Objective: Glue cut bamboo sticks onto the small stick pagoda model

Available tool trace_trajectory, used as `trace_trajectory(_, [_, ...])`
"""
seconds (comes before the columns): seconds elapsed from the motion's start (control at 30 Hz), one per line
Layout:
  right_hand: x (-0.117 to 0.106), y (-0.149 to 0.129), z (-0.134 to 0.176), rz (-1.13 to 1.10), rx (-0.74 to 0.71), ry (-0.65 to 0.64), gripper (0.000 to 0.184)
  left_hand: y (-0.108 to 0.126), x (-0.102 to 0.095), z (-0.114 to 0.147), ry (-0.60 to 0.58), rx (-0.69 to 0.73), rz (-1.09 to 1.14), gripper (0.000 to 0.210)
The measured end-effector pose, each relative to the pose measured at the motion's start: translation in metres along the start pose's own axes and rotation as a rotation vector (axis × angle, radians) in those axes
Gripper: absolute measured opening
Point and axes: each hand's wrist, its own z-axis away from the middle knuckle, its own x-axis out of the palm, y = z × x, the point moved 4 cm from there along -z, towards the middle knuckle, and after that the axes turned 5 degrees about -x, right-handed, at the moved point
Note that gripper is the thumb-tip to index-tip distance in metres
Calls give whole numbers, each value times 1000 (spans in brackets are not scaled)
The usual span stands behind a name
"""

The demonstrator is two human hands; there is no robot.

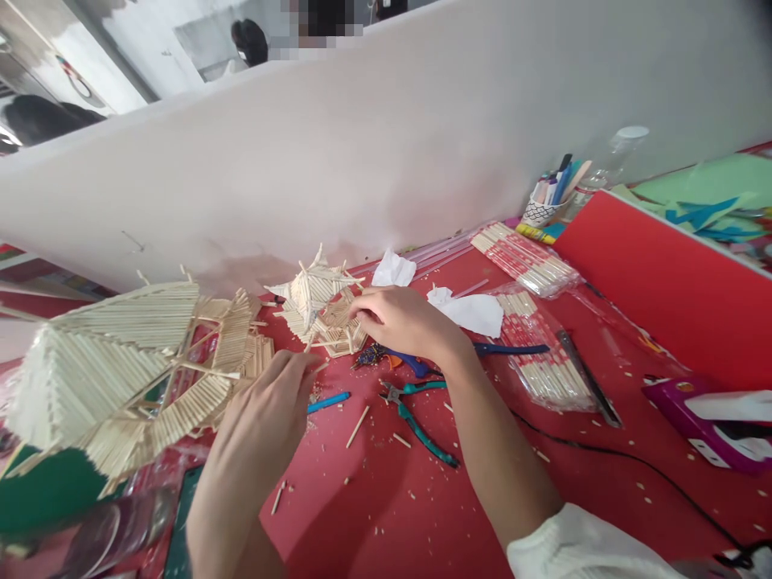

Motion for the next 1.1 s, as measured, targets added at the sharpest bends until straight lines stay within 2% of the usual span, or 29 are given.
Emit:
trace_trajectory(0.17, [-7, 0, 6, -24, -15, -18, 26, 16, 2, 15, -82, 62, -69, 26])
trace_trajectory(0.27, [-13, 0, 10, -33, -29, -16, 27, 24, 19, 14, -136, 41, -99, 22])
trace_trajectory(0.37, [-18, 1, 15, -45, -44, -11, 26, 23, 54, 11, -178, -69, -107, 22])
trace_trajectory(0.5, [-25, 2, 19, -53, -65, -9, 24, 14, 116, 19, -198, -193, -19, 21])
trace_trajectory(0.57, [-28, 2, 21, -43, -67, -6, 23, 7, 139, 28, -134, -262, 52, 17])
trace_trajectory(0.63, [-30, 1, 22, -30, -66, -7, 23, 1, 152, 38, -52, -311, 122, 20])
trace_trajectory(0.77, [-33, -4, 26, -11, -75, -3, 24, -3, 155, 49, 17, -266, 226, 22])
trace_trajectory(0.87, [-35, -9, 29, 1, -94, 9, 24, 0, 153, 49, -18, -248, 233, 22])
trace_trajectory(1.0, [-39, -14, 31, 19, -120, 14, 25, 7, 157, 46, -63, -306, 122, 20])
trace_trajectory(1.1, [-39, -18, 31, 40, -130, 1, 26, 13, 160, 43, -78, -261, 69, 17])
